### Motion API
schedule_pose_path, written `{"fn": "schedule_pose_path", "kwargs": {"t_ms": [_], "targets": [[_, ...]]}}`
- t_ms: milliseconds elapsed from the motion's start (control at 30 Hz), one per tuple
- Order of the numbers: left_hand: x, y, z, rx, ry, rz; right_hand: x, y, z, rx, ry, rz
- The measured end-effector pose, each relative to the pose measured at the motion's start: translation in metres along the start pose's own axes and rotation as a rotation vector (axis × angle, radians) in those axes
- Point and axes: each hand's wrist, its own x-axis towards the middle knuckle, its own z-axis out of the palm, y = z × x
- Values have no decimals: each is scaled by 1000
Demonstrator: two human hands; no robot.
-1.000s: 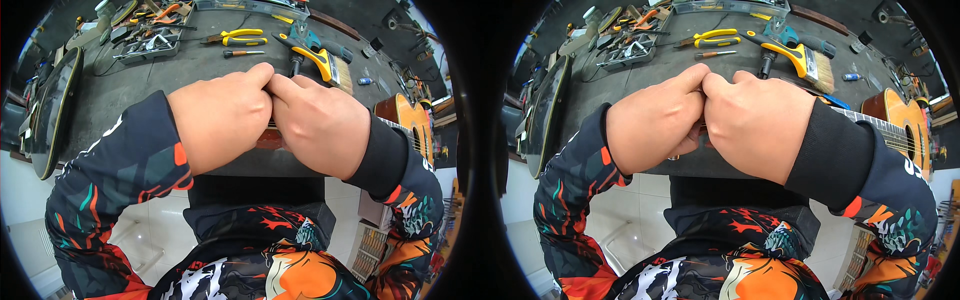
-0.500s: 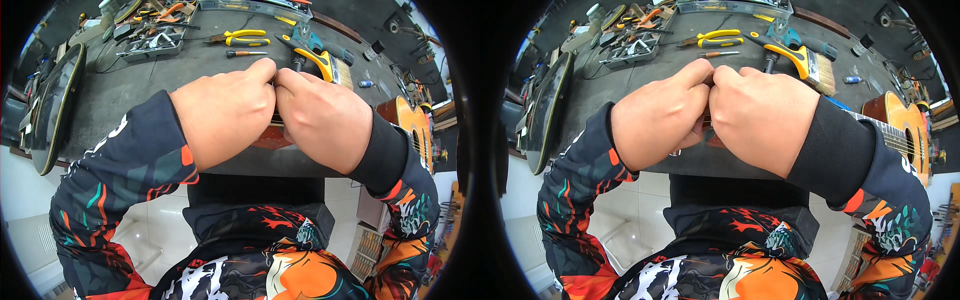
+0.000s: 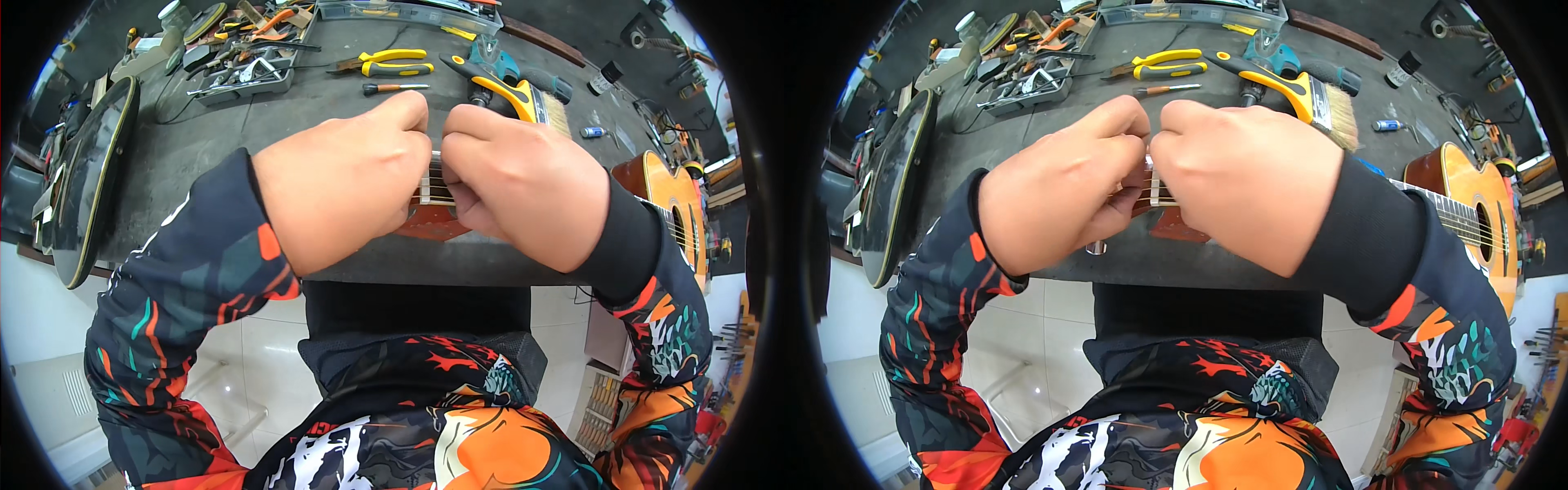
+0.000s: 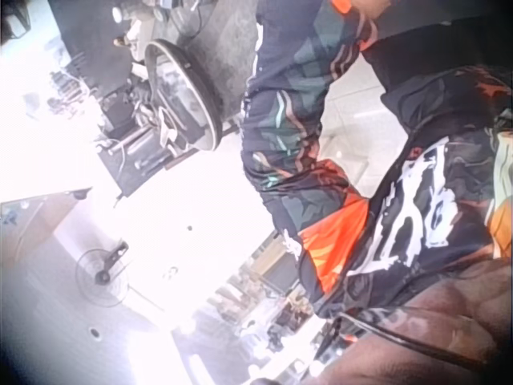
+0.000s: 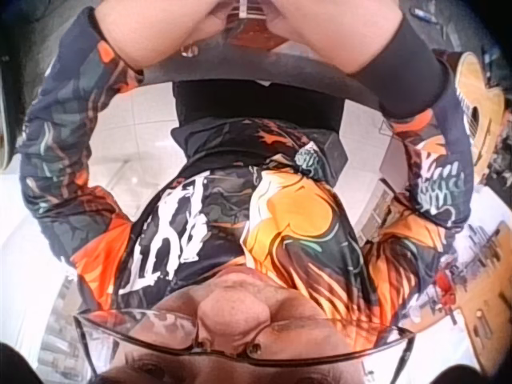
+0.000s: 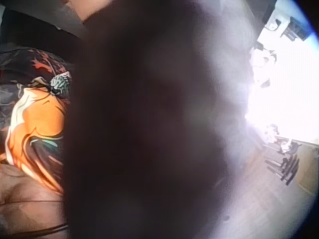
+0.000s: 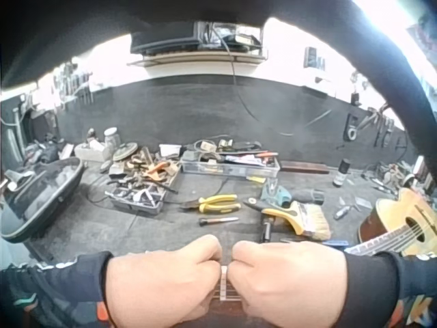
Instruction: The person adjusts the tuning pegs on the headstock of an acoustic guitar and repeatedly presses the strings against the fretboard to check tension and alignment. The person also uses a small tool to work on the nut area near the headstock.
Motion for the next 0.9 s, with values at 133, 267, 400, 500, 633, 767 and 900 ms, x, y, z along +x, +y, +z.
{"fn": "schedule_pose_path", "kwargs": {"t_ms": [133,267,400,500,633,767,900], "targets": [[-5,-8,2,-91,165,44,-20,6,1,172,87,82],[-17,-6,3,-151,270,-40,-54,19,11,197,282,132],[-15,-2,24,-107,298,68,-83,29,21,152,347,85],[-8,-5,29,-113,338,125,-88,30,25,98,398,59],[-5,-10,36,-158,333,131,-95,35,26,92,352,63],[-4,-16,42,-151,334,205,-96,33,27,-4,301,40],[-1,-13,33,-148,297,215,-93,32,16,-28,267,35]]}}
